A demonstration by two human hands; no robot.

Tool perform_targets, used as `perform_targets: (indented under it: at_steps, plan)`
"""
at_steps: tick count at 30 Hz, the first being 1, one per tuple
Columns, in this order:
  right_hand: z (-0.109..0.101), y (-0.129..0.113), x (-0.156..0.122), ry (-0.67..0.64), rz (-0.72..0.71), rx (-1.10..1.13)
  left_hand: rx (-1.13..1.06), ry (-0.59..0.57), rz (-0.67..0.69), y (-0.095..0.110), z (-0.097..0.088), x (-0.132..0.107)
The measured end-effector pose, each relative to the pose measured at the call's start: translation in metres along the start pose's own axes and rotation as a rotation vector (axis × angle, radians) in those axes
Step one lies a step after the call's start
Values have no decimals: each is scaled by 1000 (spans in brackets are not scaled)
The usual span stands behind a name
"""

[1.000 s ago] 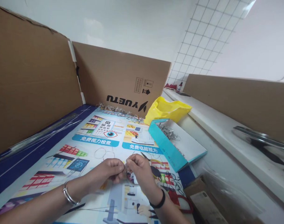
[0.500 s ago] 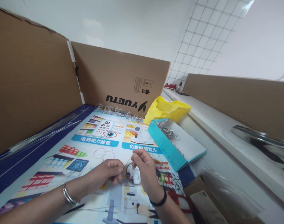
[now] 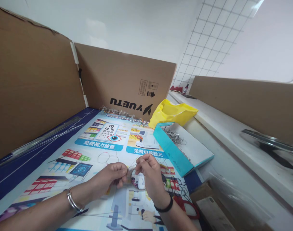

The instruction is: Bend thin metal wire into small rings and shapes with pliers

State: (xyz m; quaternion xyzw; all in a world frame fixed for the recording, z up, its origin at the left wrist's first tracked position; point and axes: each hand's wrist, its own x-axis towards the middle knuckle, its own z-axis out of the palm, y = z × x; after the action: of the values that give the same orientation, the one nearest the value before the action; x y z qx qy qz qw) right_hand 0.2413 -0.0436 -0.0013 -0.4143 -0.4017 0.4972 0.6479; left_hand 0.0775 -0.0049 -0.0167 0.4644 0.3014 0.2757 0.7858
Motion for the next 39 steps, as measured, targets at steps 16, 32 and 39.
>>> perform_targets:
  at_steps: [16, 32, 39]
  plan:
    - [4, 2, -7, -102, 48, 7, -80, 3, 24, -5, -3, 3]
    - [5, 17, -10, -33, 49, -348, 6, -31, 29, -3, -3, 3]
    - [8, 12, -13, -39, 33, -398, 28, -10, 54, -1, 0, 2]
